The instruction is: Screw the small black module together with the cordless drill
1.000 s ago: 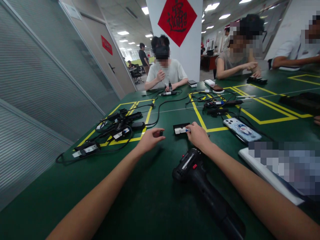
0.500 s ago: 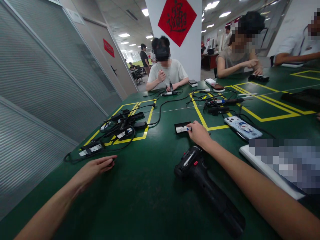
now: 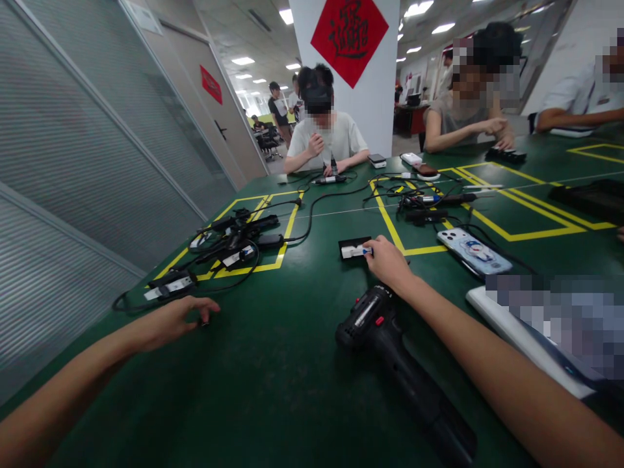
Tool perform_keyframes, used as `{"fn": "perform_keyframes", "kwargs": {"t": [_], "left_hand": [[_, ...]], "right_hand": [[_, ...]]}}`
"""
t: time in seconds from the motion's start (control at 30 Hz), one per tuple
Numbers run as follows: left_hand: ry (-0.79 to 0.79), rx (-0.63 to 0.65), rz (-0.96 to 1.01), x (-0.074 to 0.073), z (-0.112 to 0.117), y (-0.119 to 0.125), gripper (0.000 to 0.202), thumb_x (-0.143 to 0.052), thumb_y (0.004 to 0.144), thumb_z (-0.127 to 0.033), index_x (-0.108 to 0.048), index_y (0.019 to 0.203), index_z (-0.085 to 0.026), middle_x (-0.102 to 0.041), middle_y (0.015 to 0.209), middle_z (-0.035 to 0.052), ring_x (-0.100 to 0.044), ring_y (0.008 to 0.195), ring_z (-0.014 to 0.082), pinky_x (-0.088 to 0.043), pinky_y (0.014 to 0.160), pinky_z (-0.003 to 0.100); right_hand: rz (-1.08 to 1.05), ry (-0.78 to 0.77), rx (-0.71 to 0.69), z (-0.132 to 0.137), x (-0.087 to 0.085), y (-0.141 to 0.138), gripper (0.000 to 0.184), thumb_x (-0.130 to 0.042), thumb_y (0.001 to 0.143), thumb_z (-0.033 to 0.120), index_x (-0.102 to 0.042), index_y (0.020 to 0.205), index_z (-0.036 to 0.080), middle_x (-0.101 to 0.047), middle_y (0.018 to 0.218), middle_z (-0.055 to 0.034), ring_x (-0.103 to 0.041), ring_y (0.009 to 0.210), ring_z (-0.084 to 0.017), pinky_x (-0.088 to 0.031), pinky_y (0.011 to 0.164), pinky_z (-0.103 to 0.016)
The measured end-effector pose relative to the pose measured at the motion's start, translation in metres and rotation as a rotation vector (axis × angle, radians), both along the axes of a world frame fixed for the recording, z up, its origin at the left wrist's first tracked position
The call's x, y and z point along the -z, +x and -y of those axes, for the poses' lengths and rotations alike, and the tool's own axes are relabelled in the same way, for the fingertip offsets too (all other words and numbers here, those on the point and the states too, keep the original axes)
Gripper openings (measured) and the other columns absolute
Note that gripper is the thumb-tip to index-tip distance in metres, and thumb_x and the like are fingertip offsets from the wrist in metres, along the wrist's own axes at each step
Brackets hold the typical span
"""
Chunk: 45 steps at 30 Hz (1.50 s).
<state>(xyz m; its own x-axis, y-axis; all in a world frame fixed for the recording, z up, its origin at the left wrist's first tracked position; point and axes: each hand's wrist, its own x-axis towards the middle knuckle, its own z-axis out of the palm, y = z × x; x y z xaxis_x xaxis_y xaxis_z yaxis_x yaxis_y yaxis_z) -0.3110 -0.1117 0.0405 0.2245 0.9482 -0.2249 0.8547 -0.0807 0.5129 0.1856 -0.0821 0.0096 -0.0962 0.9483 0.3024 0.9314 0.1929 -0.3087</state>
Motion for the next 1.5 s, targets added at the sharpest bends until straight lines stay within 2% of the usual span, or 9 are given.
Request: {"fn": "perform_keyframes", "kwargs": {"t": [0.2,0.37,0.47,0.57,0.73,0.83,1.07,1.33,1.5], "left_hand": [[-0.013,-0.08,0.048,0.0,0.005,-0.008,0.046,-0.069,0.056,-0.009,-0.065,0.097,-0.03,-0.067,0.089,-0.0067,-0.062,0.089,0.0183,-0.048,0.091,0.046],[0.123,0.09,-0.065,-0.012,-0.005,0.016,0.042,-0.06,0.067,-0.017,-0.061,0.105,-0.033,-0.064,0.114,-0.0071,-0.056,0.113,0.0201,-0.035,0.106,0.053],[0.259,0.241,-0.163,-0.019,-0.015,0.07,0.036,-0.052,0.079,-0.028,-0.056,0.115,-0.03,-0.057,0.123,-0.0022,-0.051,0.117,0.0201,-0.034,0.108,0.048],[0.412,0.379,-0.123,-0.015,-0.031,0.151,0.04,-0.053,0.082,-0.037,-0.052,0.121,-0.026,-0.05,0.129,0.0046,-0.048,0.12,0.0227,-0.037,0.107,0.045],[0.607,0.526,0.044,0.017,-0.073,0.279,0.054,-0.066,0.074,-0.032,-0.05,0.125,-0.025,-0.035,0.144,0.0082,-0.035,0.133,0.0273,-0.031,0.112,0.047],[0.571,0.595,0.215,0.038,-0.097,0.32,0.046,-0.067,0.073,-0.025,-0.056,0.117,-0.022,-0.05,0.129,0.009,-0.048,0.121,0.0239,-0.039,0.106,0.043],[0.562,0.478,0.488,0.058,-0.113,0.328,0.037,-0.07,0.071,-0.023,-0.062,0.106,-0.019,-0.06,0.109,0.0065,-0.056,0.104,0.0193,-0.045,0.096,0.037],[0.391,0.408,0.627,0.057,-0.115,0.323,0.045,-0.075,0.066,-0.029,-0.065,0.108,-0.017,-0.054,0.128,0.0108,-0.048,0.124,0.0238,-0.038,0.107,0.039],[0.377,0.382,0.607,0.059,-0.117,0.323,0.049,-0.076,0.066,-0.03,-0.063,0.111,-0.018,-0.058,0.123,0.0086,-0.046,0.126,0.0238,-0.038,0.108,0.04]], "right_hand": [[-0.007,0.006,-0.002,-0.001,0.002,0.0,0.026,-0.057,0.092,0.028,-0.059,0.116,0.018,-0.062,0.118,-0.0075,-0.064,0.096,-0.021,-0.054,0.08,-0.041],[-0.004,0.001,-0.008,-0.001,0.002,0.001,0.027,-0.057,0.092,0.028,-0.058,0.116,0.018,-0.062,0.117,-0.0073,-0.064,0.095,-0.021,-0.054,0.08,-0.041],[0.004,-0.009,-0.003,-0.003,0.002,0.001,0.027,-0.058,0.091,0.028,-0.058,0.116,0.017,-0.062,0.117,-0.0073,-0.064,0.096,-0.021,-0.054,0.079,-0.041],[0.013,-0.017,-0.003,-0.005,0.002,0.001,0.027,-0.058,0.091,0.028,-0.058,0.116,0.017,-0.063,0.116,-0.0072,-0.064,0.095,-0.021,-0.054,0.079,-0.041],[0.019,-0.001,0.003,-0.004,0.004,0.001,0.026,-0.058,0.091,0.027,-0.059,0.116,0.018,-0.062,0.116,-0.0071,-0.064,0.095,-0.021,-0.054,0.079,-0.04],[0.014,0.03,0.01,-0.003,0.004,0.001,0.026,-0.058,0.091,0.027,-0.059,0.115,0.018,-0.063,0.116,-0.0068,-0.065,0.093,-0.02,-0.055,0.077,-0.039],[-0.058,0.182,-0.051,-0.001,0.0,0.0,0.025,-0.058,0.091,0.025,-0.059,0.116,0.019,-0.06,0.122,-0.0076,-0.062,0.099,-0.022,-0.054,0.081,-0.041],[-0.194,0.306,-0.153,-0.002,-0.003,0.0,0.024,-0.058,0.091,0.025,-0.06,0.115,0.018,-0.061,0.12,-0.0074,-0.061,0.103,-0.023,-0.051,0.086,-0.045],[-0.326,0.326,-0.136,-0.003,-0.002,0.0,0.024,-0.057,0.092,0.026,-0.06,0.114,0.017,-0.063,0.116,-0.007,-0.063,0.099,-0.022,-0.053,0.083,-0.043]]}}
